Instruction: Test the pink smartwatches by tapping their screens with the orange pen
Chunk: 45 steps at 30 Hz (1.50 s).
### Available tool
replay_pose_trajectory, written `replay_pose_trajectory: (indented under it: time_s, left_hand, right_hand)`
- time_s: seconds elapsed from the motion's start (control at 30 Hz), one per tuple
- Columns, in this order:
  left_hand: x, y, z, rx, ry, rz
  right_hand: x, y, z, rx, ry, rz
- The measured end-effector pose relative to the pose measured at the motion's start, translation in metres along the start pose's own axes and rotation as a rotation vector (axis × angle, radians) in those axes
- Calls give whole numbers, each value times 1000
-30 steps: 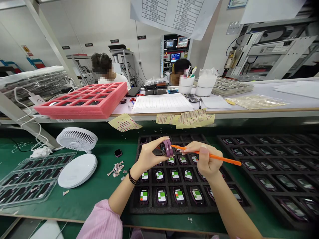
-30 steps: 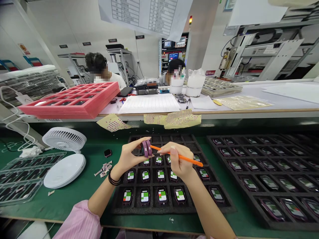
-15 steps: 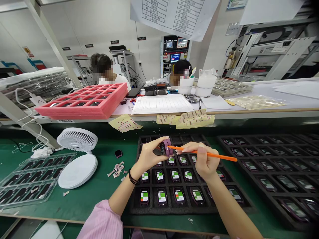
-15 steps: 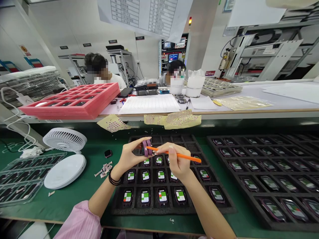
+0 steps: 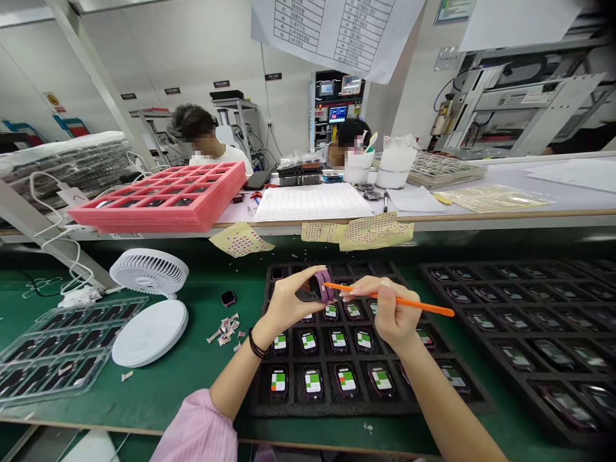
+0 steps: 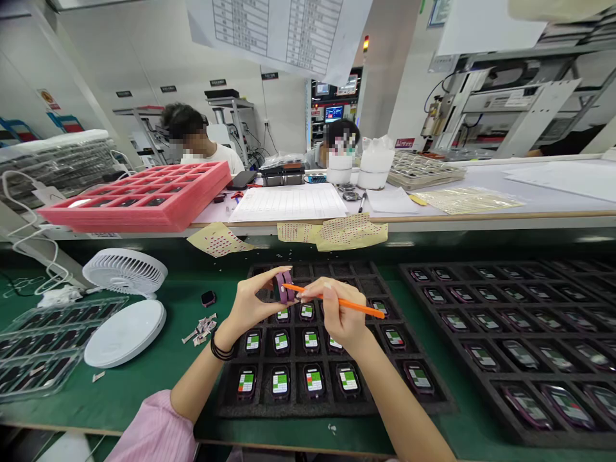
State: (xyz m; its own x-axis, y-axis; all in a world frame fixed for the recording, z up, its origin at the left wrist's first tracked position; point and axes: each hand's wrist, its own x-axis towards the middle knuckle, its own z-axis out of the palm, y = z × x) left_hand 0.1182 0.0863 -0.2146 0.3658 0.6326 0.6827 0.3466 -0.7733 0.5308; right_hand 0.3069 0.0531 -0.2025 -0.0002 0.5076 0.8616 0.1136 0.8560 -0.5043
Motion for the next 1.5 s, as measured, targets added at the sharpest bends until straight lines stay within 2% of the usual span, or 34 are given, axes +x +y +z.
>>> replay_pose_trajectory:
  time_s: [0.1,0.23,0.37,0.5,0.6,0.8,1.03,1.3,1.43,1.5]
  left_hand:
    - [0,1,0,14,0,-22]
    - [1,3,-1,24,-8,-36]
    - [3,1,-1,79,-5,-5]
    - [3,-4,0,190,17,2]
    - [2,-3,1,192,18,-8]
    - [4,7,-2,25,16,-42]
    - [6,11,-7,-42,6,-51]
    - [5,11,-6,-22,-2,-86]
    - [5,11,-7,-65,-24,-147]
    - [6,10,-8,-126,2,-202]
  right_hand:
    - [-1,1,1,26,-6,-13]
    - [-2,1,-2,63,0,44]
    - [2,2,2,4,84,264]
    - [5,9,17,47,-118,528]
    - [5,15,25,99,-219,619]
    - [6,17,20,389,-120,774]
    - [7,15,19,470,-82,847]
    - [5,14,18,477,-79,846]
    - [7,15,20,487,-70,867]
    - [9,15,21,526,-74,892]
